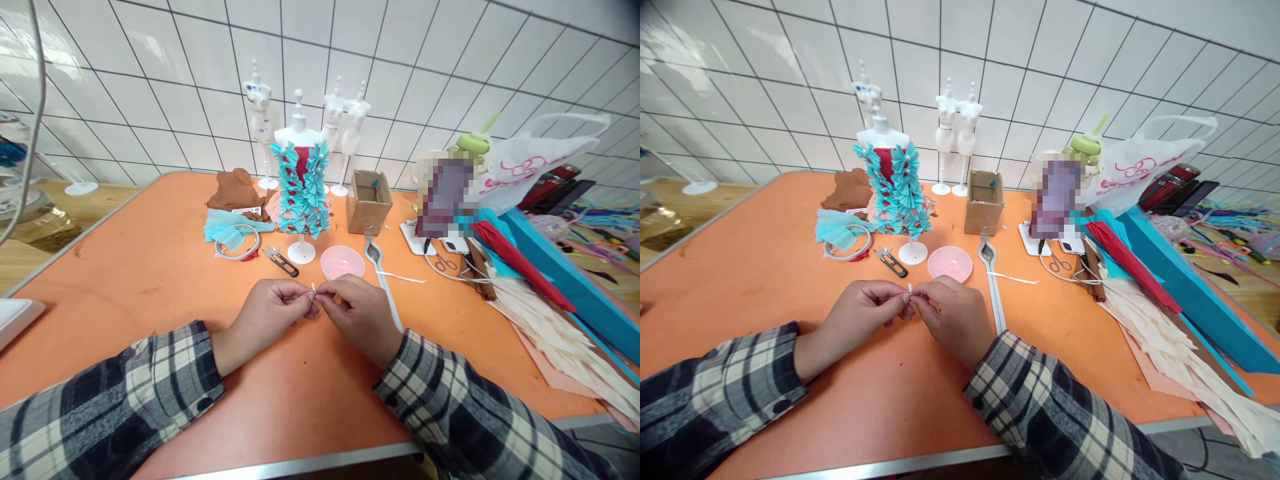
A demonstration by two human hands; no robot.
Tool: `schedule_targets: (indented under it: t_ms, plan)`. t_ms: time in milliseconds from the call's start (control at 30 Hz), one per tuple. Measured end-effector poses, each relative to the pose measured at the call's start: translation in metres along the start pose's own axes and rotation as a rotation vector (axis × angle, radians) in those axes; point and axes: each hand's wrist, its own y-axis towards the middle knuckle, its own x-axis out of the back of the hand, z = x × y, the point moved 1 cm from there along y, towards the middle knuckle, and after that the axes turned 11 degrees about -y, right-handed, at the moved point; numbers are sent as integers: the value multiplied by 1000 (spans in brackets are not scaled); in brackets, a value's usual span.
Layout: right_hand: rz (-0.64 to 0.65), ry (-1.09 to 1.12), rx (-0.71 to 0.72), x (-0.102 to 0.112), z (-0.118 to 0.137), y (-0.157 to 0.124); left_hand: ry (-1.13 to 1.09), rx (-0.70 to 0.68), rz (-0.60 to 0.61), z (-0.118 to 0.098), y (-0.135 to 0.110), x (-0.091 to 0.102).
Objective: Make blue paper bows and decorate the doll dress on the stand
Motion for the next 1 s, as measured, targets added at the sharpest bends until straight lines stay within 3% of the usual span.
schedule_targets:
  t_ms: [333,533,767,1000]
  plan:
    - [52,225,-148,-6,-2,4,89,-73,-25,6,0,-1]
    - [107,374,-310,-5,-3,5,30,-49,55,4,1,-1]
    - [66,394,-350,-4,-6,6,-91,-105,109,2,-1,2]
    - [-53,354,-370,-4,-13,6,-214,-117,120,8,0,3]
